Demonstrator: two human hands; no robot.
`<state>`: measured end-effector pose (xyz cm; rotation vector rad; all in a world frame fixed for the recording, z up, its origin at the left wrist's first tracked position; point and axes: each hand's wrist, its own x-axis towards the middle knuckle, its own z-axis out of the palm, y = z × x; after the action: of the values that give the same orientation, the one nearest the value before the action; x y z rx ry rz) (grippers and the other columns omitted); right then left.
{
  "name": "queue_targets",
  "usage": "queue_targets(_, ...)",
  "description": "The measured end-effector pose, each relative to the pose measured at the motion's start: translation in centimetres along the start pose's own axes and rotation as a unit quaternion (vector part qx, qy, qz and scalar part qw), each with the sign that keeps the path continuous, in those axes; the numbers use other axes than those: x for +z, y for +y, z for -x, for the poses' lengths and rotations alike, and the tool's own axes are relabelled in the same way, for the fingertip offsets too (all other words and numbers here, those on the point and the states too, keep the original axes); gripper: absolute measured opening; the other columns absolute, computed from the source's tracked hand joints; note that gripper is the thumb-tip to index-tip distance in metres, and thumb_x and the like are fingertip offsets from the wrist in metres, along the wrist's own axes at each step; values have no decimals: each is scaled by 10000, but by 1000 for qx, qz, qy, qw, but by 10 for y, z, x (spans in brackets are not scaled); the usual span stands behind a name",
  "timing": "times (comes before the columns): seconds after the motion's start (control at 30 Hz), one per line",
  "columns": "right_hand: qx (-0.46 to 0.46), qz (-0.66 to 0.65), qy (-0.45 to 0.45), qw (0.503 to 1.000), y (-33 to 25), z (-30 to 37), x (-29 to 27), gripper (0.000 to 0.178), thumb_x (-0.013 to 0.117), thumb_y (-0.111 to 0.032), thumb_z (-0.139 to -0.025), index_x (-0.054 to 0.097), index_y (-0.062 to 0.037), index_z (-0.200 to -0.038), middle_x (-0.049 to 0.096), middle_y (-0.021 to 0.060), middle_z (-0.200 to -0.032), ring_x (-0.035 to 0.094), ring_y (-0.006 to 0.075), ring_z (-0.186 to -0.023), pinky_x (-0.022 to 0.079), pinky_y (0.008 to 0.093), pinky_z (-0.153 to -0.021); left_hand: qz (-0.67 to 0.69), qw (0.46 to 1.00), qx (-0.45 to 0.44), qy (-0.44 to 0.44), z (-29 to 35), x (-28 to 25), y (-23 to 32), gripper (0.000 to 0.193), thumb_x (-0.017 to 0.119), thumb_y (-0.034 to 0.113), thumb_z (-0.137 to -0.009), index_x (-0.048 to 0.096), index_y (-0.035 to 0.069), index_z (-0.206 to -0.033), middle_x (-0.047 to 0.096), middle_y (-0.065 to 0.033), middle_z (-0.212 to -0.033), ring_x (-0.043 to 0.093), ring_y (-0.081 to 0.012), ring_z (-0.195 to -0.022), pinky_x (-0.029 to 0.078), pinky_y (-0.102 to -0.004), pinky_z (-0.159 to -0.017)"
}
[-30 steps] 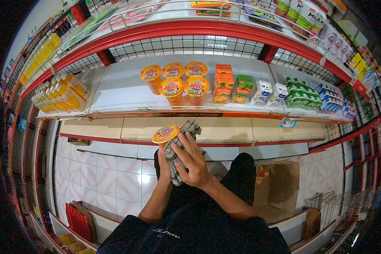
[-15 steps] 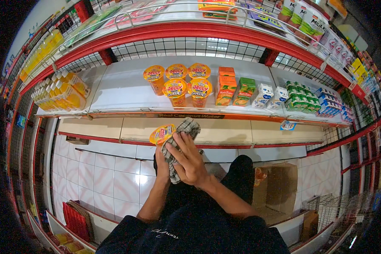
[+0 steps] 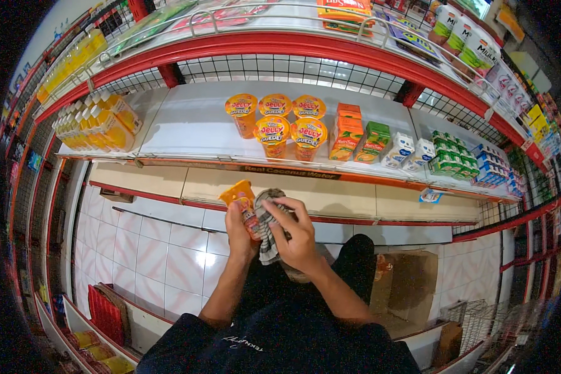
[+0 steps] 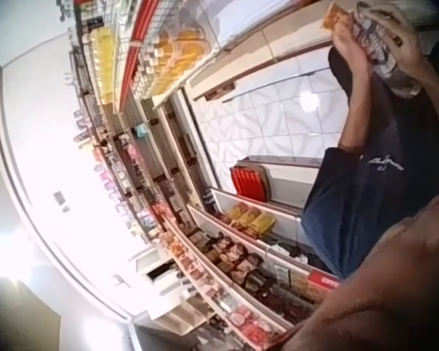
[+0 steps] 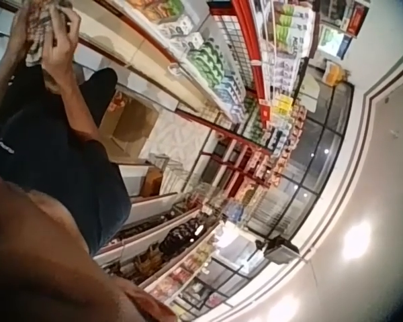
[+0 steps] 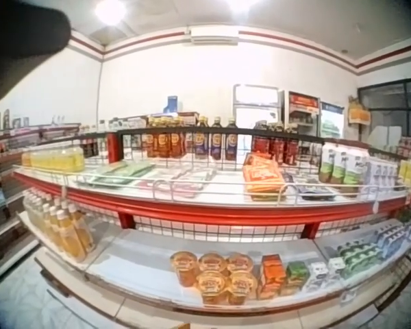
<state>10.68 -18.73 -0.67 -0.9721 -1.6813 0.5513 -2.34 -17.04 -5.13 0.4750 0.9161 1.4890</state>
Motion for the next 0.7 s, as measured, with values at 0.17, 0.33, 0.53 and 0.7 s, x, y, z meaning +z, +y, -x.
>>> queue_targets(0.17,-48,43,97,993,-2,6,2,278,757,27,-682,656,-14,-937,615,146,-965,616,291,-873,500,350,-785,110,993,17,-24,-2,6,13,694,381,610,-934,383,86,-1389,525,-93,-1163,551,-216,-1077,458,-384,-996)
queue_targets(0.33,-94,64,19,993,8,20,10,335,804,-21,-663,655,-22,-962,603,122,-921,613,266,-798,514,359,-679,127,991,-2,-49,3,11,17,682,377,598,-943,338,96,-1404,501,-114,-1179,536,-278,-1146,458,-496,-1016)
queue_targets(0.53,17,5,94,995,14,10,-7,216,739,17,-738,594,9,-897,595,136,-900,604,248,-797,494,328,-717,109,983,53,-140,4,2,20,605,435,475,-983,308,55,-1400,480,-156,-1309,511,-298,-1194,453,-480,-1015)
queue_targets(0.7,-56,24,8,998,0,-9,-9,417,670,5,-784,555,40,-1184,568,229,-1231,600,338,-1084,460,385,-944,96,982,76,-143,10,2,9,576,648,257,-921,380,13,-1369,515,-98,-1277,513,-180,-1151,435,-350,-981)
